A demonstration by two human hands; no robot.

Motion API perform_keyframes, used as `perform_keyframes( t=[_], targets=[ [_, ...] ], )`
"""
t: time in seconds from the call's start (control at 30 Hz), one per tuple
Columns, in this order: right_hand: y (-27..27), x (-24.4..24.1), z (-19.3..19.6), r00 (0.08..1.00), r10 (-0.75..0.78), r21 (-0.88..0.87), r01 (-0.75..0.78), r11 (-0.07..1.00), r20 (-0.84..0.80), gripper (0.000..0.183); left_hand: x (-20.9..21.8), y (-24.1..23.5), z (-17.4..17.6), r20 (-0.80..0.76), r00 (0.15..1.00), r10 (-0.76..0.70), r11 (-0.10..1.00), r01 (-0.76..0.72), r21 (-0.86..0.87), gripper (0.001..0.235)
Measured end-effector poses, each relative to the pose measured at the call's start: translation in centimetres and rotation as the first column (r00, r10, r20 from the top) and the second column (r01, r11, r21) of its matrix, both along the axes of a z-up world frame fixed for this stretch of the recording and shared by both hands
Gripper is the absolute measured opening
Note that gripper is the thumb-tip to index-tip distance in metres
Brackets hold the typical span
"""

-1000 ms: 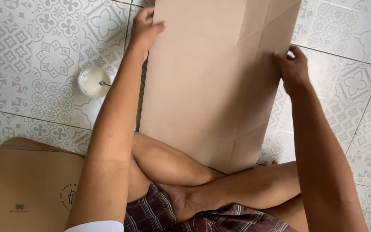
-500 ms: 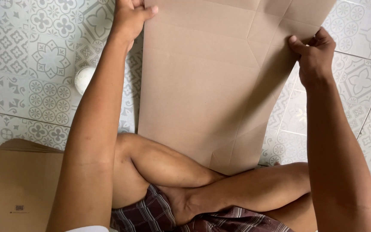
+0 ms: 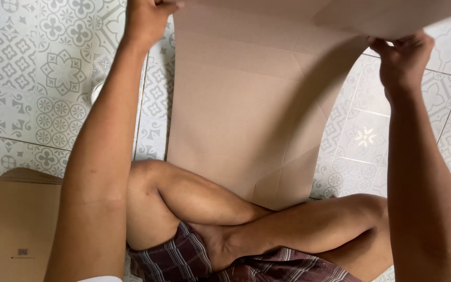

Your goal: The person sits on the floor and assembles a brown paper bag by folding the bottom flaps inward. They then use a small brush to apply a white adhesive substance from a bowl onto the folded edges to secure the bag's base.

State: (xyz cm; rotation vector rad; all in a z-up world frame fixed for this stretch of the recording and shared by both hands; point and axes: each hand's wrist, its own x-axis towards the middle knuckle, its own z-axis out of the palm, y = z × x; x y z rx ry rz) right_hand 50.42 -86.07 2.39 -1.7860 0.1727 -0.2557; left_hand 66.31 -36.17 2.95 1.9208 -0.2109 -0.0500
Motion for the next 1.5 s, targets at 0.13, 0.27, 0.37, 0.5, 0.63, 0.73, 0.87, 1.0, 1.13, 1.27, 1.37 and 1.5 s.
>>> perform_keyframes(
  t=[0.13,0.27,0.37,0.5,0.63,0.73,0.87,1.0,1.13,1.27,1.37,1.5],
  targets=[
    [-0.8,-1.6,-2.2,0.984,0.130,-0.549,-0.041,0.835,0.125,0.009,-2.2,0.2,2.3,0.232,0.915,-0.329,0.944,0.326,0.052,0.016],
    [0.3,-3.6,-3.6,0.949,0.271,-0.628,-0.112,0.770,0.163,0.025,-3.5,1.6,0.4,0.302,0.814,-0.496,0.846,0.375,0.379,0.028],
    [1.6,-5.2,-3.7,0.990,0.127,-0.536,-0.142,0.833,-0.063,0.022,-4.9,3.1,-0.3,0.145,0.825,-0.546,0.711,0.365,0.601,0.075],
    [4.8,-6.8,-1.8,0.961,0.055,-0.300,-0.138,0.944,-0.271,0.039,-6.7,3.5,-2.6,0.076,0.860,-0.504,0.782,0.417,0.464,0.081],
    [7.2,-7.2,-2.1,0.945,-0.099,-0.020,0.098,0.995,-0.312,0.029,-7.9,1.5,-4.7,0.120,0.984,-0.135,0.977,0.113,0.179,0.043],
    [7.7,-7.1,-2.0,0.941,-0.176,0.014,0.188,0.982,-0.291,0.023,-8.0,0.3,-6.7,-0.083,0.990,0.118,0.991,-0.112,0.075,0.048],
    [7.2,-5.3,-2.3,0.937,-0.224,0.138,0.267,0.954,-0.268,0.022,-7.2,-0.9,-5.8,-0.275,0.941,0.198,0.972,-0.226,-0.071,0.055],
    [6.5,-3.0,-3.4,0.892,-0.315,0.199,0.390,0.899,-0.325,0.023,-4.0,-1.9,-7.9,-0.206,0.957,0.205,0.967,-0.231,-0.110,0.047],
    [6.9,-1.6,-5.0,0.898,-0.342,0.041,0.367,0.929,-0.278,0.027,-1.0,-3.0,-12.2,0.191,0.944,0.268,0.953,-0.289,0.092,0.017],
    [7.5,-1.8,-9.5,0.954,-0.282,-0.571,0.177,0.801,-0.100,0.066,-3.9,-6.9,-8.8,0.290,0.928,0.233,0.728,-0.364,0.580,0.020],
    [10.8,-1.7,-8.2,0.971,-0.237,-0.858,0.147,0.493,0.030,0.068,-6.4,-9.1,-5.9,0.311,0.950,-0.035,0.573,-0.236,0.785,0.033],
    [13.4,-0.3,-5.2,0.986,-0.109,-0.801,-0.038,0.597,-0.128,0.046,-8.3,-12.3,-5.4,0.274,0.934,-0.229,0.643,-0.066,0.763,0.051]
  ],
)
